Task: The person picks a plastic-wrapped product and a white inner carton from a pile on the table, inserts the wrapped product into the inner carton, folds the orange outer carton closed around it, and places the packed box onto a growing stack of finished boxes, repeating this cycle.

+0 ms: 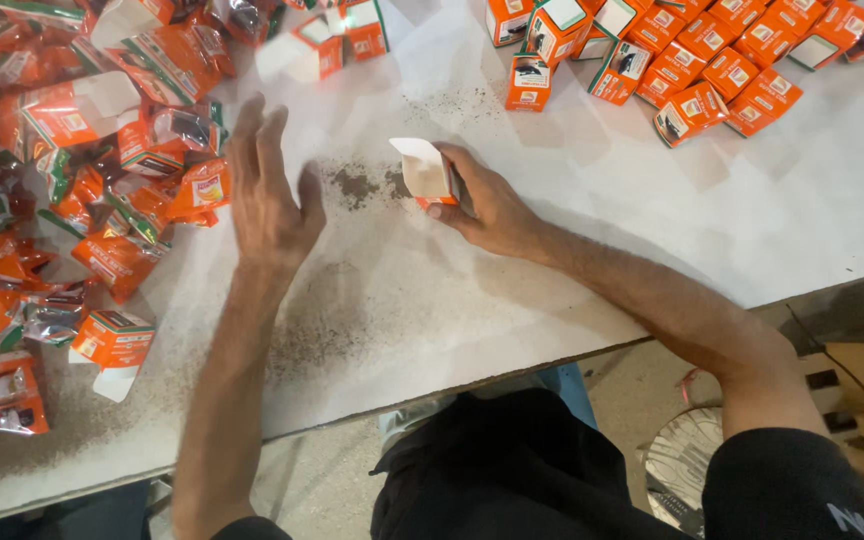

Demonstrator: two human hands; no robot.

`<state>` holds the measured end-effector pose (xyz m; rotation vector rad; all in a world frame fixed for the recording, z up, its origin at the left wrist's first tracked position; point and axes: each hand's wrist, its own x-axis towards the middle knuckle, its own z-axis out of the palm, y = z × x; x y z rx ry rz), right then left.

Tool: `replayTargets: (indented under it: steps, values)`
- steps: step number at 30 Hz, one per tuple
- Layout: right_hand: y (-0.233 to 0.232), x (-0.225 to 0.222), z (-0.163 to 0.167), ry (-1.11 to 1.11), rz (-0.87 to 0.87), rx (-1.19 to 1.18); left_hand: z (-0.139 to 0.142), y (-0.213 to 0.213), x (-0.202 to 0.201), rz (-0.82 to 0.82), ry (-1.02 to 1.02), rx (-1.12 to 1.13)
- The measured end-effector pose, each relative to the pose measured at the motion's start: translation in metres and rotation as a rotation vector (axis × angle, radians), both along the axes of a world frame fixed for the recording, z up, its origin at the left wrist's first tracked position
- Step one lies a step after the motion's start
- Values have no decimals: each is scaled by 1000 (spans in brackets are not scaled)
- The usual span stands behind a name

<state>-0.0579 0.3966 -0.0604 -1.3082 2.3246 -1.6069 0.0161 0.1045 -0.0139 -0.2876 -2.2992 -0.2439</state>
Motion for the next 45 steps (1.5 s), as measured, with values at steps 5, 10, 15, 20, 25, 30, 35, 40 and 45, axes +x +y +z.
replayTargets:
  steps: [5, 10, 15, 20, 25, 30, 35, 40, 45]
  values:
    - [2, 1, 3, 31, 10, 146, 0, -41, -6, 519, -197, -75]
    - [3, -1, 4, 137, 47, 19, -11, -42, -5, 408, -353, -273]
    - [5, -3, 6, 103, -15, -26, -4, 12, 16, -19, -267, 65]
    - [6, -3, 3, 50, -99, 48, -14, 69, 19, -399, 115, 261]
    - [5, -7, 1, 71, -93, 19, -27, 91, -1, -477, 28, 111]
    - [5, -5, -2, 96, -105, 16, -25, 92, -2, -350, -72, -3]
    - [6, -3, -3, 74, -70, 2, -25, 97, -2, -292, -149, 27]
    - [6, 1, 4, 89, -65, 2, -23, 104, -21, -144, -346, 42]
    - [6, 4, 5, 54, -90, 16, -28, 111, -22, -240, -266, 301]
